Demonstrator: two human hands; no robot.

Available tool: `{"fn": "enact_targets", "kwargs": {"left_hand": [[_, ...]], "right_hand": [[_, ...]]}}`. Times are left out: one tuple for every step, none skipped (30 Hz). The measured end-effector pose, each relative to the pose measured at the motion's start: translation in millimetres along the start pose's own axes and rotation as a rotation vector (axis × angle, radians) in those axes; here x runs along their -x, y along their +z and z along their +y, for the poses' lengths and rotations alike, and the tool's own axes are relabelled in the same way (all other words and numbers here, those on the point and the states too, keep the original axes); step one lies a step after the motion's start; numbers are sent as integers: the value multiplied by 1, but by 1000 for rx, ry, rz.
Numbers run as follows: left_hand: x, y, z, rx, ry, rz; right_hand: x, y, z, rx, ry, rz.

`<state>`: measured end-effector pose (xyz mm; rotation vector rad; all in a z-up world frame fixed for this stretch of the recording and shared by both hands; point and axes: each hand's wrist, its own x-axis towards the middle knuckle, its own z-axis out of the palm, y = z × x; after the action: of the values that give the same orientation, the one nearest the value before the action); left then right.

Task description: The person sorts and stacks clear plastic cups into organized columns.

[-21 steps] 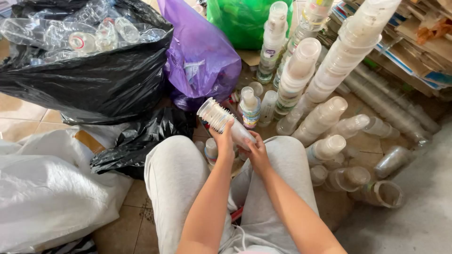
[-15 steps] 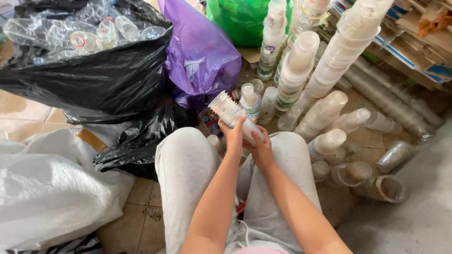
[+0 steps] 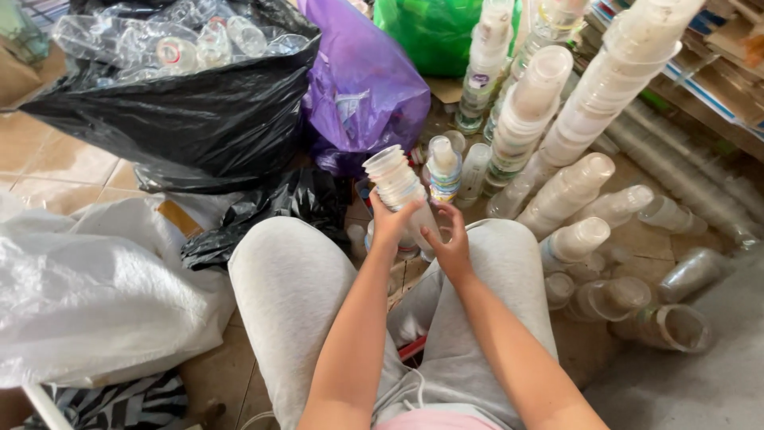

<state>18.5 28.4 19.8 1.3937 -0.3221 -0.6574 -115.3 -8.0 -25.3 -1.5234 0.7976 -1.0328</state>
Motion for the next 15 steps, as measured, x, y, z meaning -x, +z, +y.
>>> {"fn": "enact_targets", "kwargs": {"left_hand": [[12,0,9,3,2,11],[24,0,19,3,1,-33],[36,1,28,3,0,-77],[37,2,23,5,0,-72],[38,3,19,0,-12,-60],[40,5,14,-5,-25,-49],[42,3,8,-3,-26,-47],[43,3,3,-15,-43,-31],[45,4,-1,-27,-60,-16],[48,4,4,-20,-54,-16],[51,4,9,-58,-68,-24],[53,4,15,-95,-78,-29],[52,8,22,-87,-69,-25],[56,9,27,-97,-47,-22],[59,10,32,-106,-25,-18]], "right_hand": [[2,2,-4,-1,-1,-11],[4,3,-7,21,-104,-24],[6,5,-11,43,-208,-36],[10,6,-16,42,-208,-41],[13,8,-22,173,-231,-33],[16,9,-27,304,-253,-23],[18,9,-24,305,-252,-25],[17,9,-22,440,-276,9],[15,9,-20,576,-299,44],[17,6,-16,577,-308,44],[18,3,-12,586,-177,9],[17,2,-8,592,-50,-28],[13,3,-9,592,-62,-30],[14,5,-10,575,-58,14],[14,6,-10,557,-54,58]]}}
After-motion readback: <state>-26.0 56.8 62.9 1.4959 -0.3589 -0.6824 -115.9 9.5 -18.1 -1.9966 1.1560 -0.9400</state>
